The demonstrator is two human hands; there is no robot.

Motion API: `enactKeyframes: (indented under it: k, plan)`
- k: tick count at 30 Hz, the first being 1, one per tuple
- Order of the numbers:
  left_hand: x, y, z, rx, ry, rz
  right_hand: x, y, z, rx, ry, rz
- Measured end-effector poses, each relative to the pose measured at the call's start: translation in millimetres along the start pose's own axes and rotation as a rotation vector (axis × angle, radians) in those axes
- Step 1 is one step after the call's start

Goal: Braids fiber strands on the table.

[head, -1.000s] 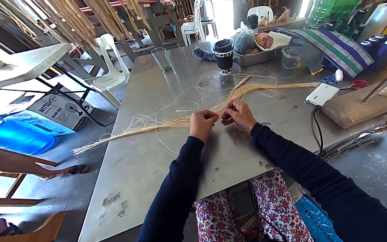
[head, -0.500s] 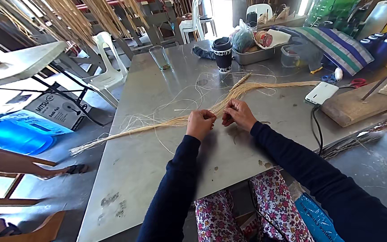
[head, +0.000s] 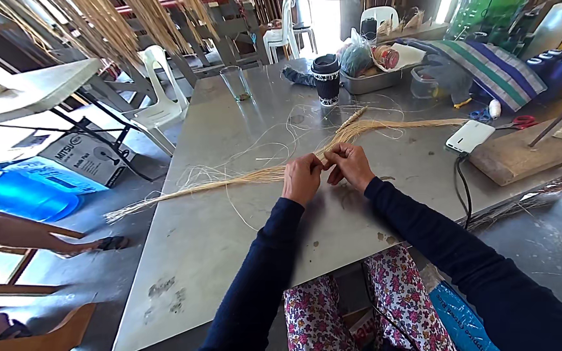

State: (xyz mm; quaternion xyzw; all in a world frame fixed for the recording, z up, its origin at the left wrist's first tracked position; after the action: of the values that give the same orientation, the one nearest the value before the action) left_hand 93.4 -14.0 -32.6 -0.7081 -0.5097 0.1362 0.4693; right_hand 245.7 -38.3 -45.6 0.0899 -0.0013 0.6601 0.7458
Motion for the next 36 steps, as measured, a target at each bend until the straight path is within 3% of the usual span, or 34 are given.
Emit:
enactKeyframes:
  k: [4, 7, 9, 13, 17, 25, 31, 36]
  plan:
    - [0.0, 2.6, 0.2, -0.427, -0.238, -0.028, 2.8, -4.8, 2.2, 0.119, 0.039, -0.128]
    - [-0.2, 3.0, 0.5, -0.854, -0.436, -0.067, 2.5, -5.6, 0.4, 0.160, 0.092, -0.014]
    - [-0.7, 2.9, -1.6, -1.007, -0.482, -0.081, 1.1, -1.8, -1.2, 0.102, 0.047, 0.060]
    - [-1.8, 5.9, -2.2, -1.044, -0.450, -0.066, 3.2, -1.8, -5.8, 0.078, -0.071, 0.046]
    - [-3.0, 7.8, -7.2, -1.077, -0.488, -0.044, 2.3, -5.1, 0.6, 0.143, -0.037, 0.040]
    - [-6.2, 16.3, -11.2, -1.194, -0.334, 0.023, -0.2, -4.9, -0.9, 0.694, 0.245, 0.069]
    - [-7.1, 23.3, -18.1, -1.180, -0.263, -0.063, -4.1, -1.6, 2.3, 0.666, 0.183, 0.093]
    - [-8.1, 21.8, -13.4, -1.125, -0.272, 0.047, 0.1, -5.4, 1.9, 0.692, 0.139, 0.055]
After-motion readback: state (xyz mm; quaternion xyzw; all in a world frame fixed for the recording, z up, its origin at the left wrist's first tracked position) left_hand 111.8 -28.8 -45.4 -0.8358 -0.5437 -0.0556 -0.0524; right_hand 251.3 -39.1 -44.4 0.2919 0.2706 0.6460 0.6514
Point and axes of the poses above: each hand's wrist, its own x-axis towards the middle knuckle, its own y-axis out of the palm, z = x × y, the point moved 1 cm from there along x, towards the middle knuckle, and after that the axes turned 8 degrees about x, right-handed, at the moved point
